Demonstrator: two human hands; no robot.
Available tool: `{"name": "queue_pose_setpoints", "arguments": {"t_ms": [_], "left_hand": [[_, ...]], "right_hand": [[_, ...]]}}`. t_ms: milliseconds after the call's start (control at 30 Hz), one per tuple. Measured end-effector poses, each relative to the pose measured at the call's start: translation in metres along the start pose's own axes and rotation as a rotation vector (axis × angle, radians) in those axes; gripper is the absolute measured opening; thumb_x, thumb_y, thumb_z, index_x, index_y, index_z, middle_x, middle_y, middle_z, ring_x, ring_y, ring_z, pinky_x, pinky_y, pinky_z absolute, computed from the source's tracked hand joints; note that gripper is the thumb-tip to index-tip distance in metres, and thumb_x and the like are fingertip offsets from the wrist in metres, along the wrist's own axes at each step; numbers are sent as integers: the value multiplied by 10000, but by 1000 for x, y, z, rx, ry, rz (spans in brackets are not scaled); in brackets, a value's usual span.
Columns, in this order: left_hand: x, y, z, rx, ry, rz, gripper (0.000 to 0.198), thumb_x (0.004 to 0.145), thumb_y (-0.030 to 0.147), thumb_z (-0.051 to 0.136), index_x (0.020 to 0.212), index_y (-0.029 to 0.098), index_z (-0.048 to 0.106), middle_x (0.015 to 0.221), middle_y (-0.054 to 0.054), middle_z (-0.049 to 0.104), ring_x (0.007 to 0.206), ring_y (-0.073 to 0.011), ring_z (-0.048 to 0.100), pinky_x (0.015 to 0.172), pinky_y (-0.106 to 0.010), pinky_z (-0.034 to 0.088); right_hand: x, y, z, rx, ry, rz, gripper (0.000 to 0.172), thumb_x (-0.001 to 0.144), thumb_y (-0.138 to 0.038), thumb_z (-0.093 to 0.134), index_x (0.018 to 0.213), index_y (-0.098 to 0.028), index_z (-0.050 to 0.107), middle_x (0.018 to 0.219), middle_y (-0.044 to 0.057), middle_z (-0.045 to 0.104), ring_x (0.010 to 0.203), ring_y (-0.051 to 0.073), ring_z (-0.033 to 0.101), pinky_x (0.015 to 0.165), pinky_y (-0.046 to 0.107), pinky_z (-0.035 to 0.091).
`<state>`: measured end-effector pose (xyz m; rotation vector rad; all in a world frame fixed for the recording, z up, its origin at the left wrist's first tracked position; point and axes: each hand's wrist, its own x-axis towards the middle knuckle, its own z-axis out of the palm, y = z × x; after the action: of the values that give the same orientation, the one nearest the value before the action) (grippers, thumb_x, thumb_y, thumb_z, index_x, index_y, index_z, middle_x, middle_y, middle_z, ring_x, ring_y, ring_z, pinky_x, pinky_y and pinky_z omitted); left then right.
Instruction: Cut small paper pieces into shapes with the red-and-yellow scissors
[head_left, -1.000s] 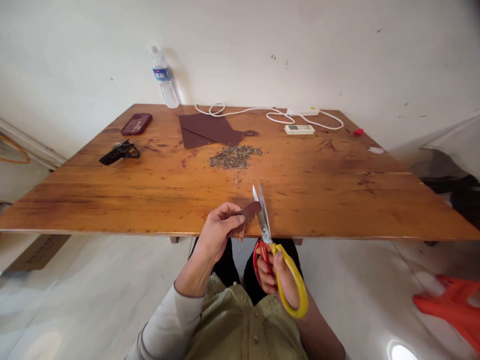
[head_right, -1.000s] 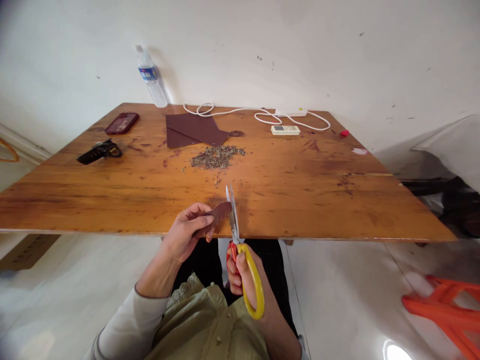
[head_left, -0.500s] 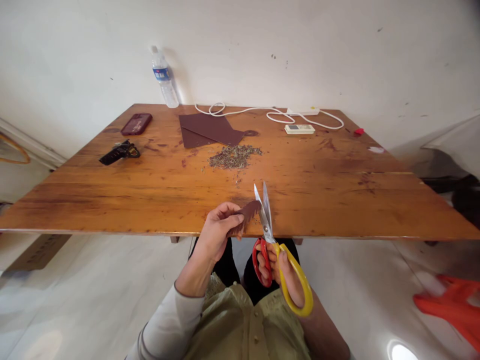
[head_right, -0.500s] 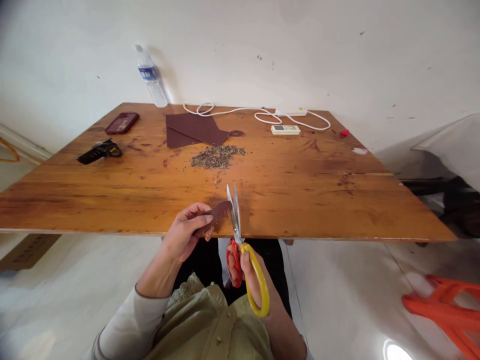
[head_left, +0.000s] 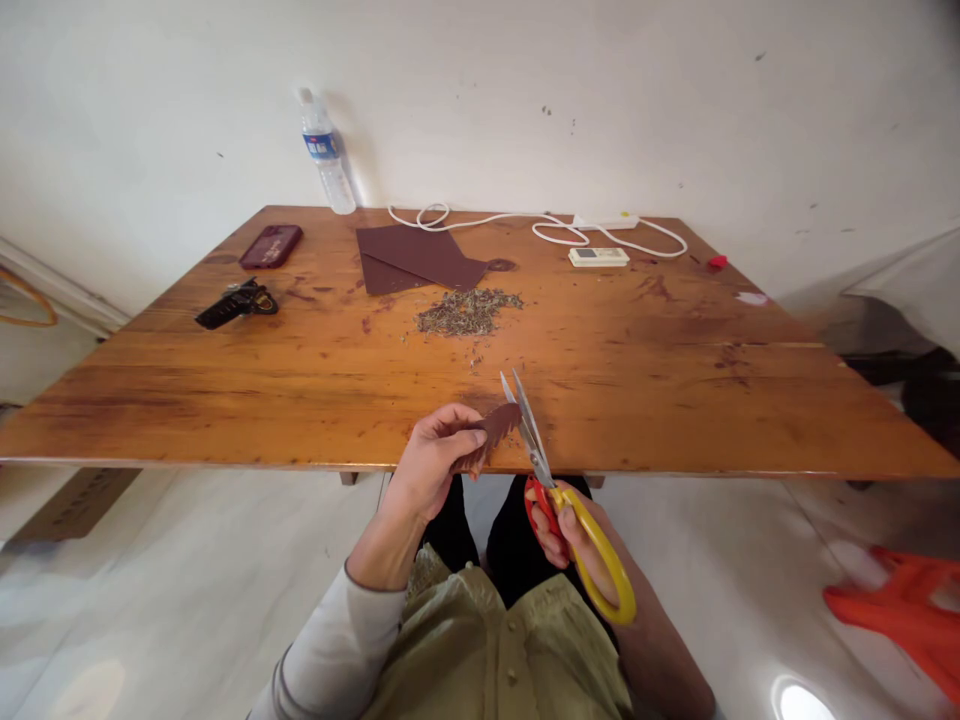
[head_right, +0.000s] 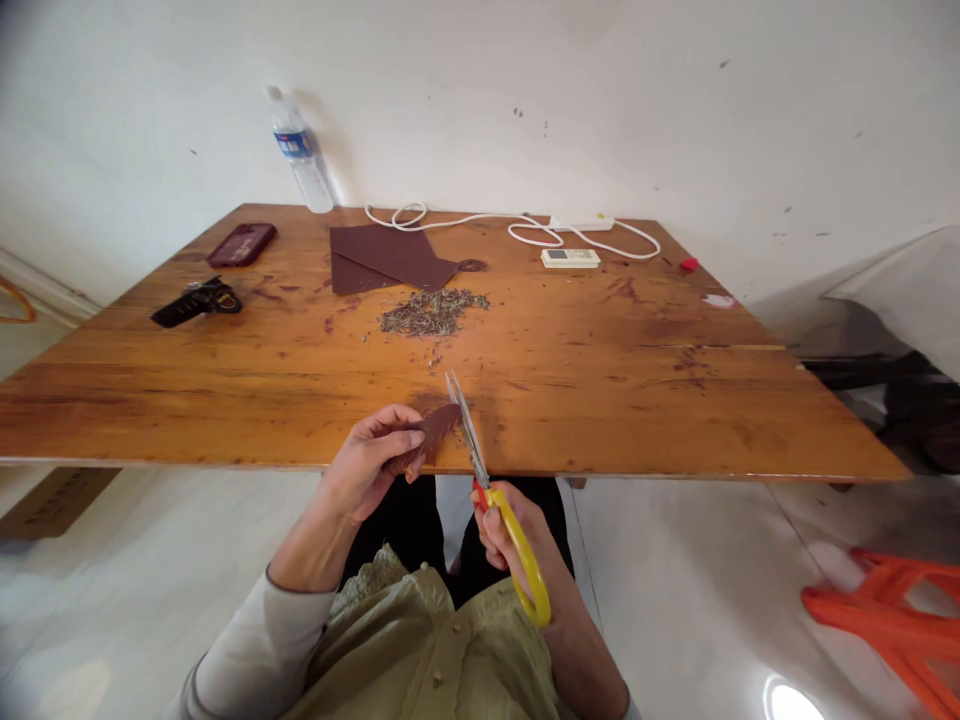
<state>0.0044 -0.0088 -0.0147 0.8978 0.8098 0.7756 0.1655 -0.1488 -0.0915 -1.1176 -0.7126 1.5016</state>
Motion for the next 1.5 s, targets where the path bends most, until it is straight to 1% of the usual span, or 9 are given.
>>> {"name": "queue_pose_setpoints", "arguments": {"t_ms": [267,433,600,700,800,867,1033,1300,1500], "left_hand": [[0,3,-1,-26,-26,-29,237,559,251,794,716,180,631,473,49,577,381,-96,489,417,-219,328],[1,3,-3,2,-38,-39,216,576,258,786,698,172,629,456,32,571,380,-87,465,415,-213,306],[2,5,-4,-18,-42,-71,260,551,258,812,731,167,648,465,40,574,383,-96,479,412,-226,344],[2,6,-5,-21,-46,-93,304,541,255,835,776,162,666,473,44,580,380,-99,484,414,-231,342],[1,4,-6,-21,-52,-99,309,551,249,837,801,156,682,466,41,581,381,-101,486,418,-235,337],[1,3,-7,-23,-57,-93,301,559,245,833,808,150,693,465,35,586,381,-102,486,420,-237,331],[2,1,-7,-17,-52,-89,292,549,236,828,800,149,708,449,36,577,381,-104,474,421,-240,325],[1,1,-7,13,-52,-82,293,542,231,826,798,142,715,472,24,590,380,-106,473,426,-243,318],[1,2,-7,18,-66,-87,280,548,229,830,788,138,720,470,23,587,372,-100,467,422,-242,320]], "right_hand": [[-3,-9,-6,9,6,116,699,674,-791,805,978,-195,605,656,-75,453,472,51,313,404,173,241],[-9,-18,-2,-34,54,133,705,675,-799,798,954,-185,594,640,-87,450,468,37,291,406,160,213],[-13,-27,3,-53,101,147,716,652,-804,809,935,-183,592,604,-102,438,452,32,257,398,160,194],[-13,-25,2,-87,89,86,698,715,-818,752,960,-180,608,615,-88,449,450,47,283,397,180,232],[-11,-21,-2,-142,48,-24,712,813,-849,614,995,-161,644,608,-58,484,467,80,352,443,227,306],[-10,-20,-4,-184,23,-54,721,832,-858,573,981,-157,657,601,-42,500,487,101,391,472,252,327],[-8,-21,-10,-244,-9,-60,758,788,-885,591,1015,-166,665,699,-14,539,492,106,404,462,266,328],[-7,-24,-21,-347,-94,-82,738,848,-854,551,1078,-159,644,739,-8,529,527,107,411,487,263,338],[-9,-32,-20,-309,-70,-26,727,791,-856,628,1042,-174,621,703,-52,468,496,73,298,462,244,246]]}}
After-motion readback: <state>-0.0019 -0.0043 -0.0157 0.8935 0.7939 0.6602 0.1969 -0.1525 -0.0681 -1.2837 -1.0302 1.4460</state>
